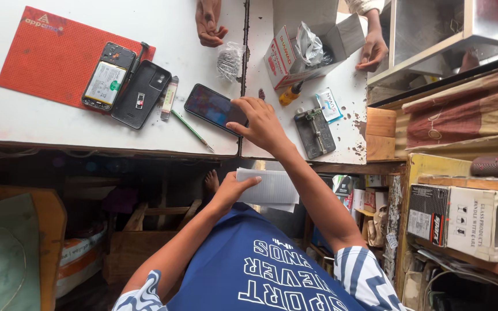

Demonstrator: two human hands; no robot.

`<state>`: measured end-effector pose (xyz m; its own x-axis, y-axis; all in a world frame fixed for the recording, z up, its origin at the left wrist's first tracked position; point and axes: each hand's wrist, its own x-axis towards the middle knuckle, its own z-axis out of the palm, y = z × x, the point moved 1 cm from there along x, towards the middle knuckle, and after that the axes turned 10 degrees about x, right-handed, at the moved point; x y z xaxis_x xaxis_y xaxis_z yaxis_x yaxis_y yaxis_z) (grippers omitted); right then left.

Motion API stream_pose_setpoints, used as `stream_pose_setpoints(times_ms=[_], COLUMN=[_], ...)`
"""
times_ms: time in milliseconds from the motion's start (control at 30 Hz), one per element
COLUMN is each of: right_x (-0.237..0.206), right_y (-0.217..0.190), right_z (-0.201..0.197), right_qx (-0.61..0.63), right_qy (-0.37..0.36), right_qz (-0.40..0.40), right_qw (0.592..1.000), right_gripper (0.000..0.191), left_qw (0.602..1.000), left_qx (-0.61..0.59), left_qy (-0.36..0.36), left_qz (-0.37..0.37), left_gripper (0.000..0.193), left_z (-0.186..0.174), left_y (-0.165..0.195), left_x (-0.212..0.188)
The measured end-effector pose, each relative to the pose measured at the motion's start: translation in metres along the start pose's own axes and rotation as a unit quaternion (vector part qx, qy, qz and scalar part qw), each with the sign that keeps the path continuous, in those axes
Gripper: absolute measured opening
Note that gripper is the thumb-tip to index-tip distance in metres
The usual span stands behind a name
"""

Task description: The person works on a disassembled mobile phone, handling the motherboard and connecting a ribbon cable. They then open a box of spare parts, interact with another person who hands over a phone, and sort through various components on the table.

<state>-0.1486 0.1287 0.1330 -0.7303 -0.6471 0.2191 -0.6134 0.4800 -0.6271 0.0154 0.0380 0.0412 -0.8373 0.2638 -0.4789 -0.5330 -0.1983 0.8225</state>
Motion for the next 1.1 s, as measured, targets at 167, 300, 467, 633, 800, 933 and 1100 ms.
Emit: stream_pose_setpoints(times_ms=[167,300,467,633,800,933,1100], right_x=[0.011,0.014,0.036,0.081,0.12,0.141,0.14], right_y=[0.009,0.006,-0.001,-0.002,-0.001,0.001,0.012], right_z=[0.034,0.045,0.066,0.088,0.099,0.102,0.1], right_qx=[-0.131,-0.139,-0.125,-0.138,-0.117,-0.12,-0.126], right_qy=[-0.048,-0.085,0.001,0.033,0.013,0.042,0.064], right_qz=[0.059,0.118,0.15,0.201,0.242,0.233,0.218], right_qw=[0.988,0.98,0.981,0.969,0.963,0.964,0.966], right_gripper=[0.099,0.09,0.075,0.072,0.072,0.069,0.061], left_qw=[0.999,0.999,0.999,0.999,0.999,0.998,0.999], left_qx=[0.019,0.023,0.016,0.009,-0.006,0.006,-0.011], left_qy=[0.019,0.028,0.031,0.036,0.037,0.043,0.041], left_qz=[0.018,-0.015,-0.007,-0.015,-0.016,-0.036,-0.031], left_gripper=[0.039,0.038,0.038,0.039,0.039,0.038,0.038], left_z=[-0.01,-0.017,-0.026,-0.035,-0.041,-0.045,-0.05], left_y=[0.001,0.002,0.004,0.007,0.014,0.017,0.016], left_x=[-0.005,-0.01,-0.012,-0.014,-0.017,-0.018,-0.016])
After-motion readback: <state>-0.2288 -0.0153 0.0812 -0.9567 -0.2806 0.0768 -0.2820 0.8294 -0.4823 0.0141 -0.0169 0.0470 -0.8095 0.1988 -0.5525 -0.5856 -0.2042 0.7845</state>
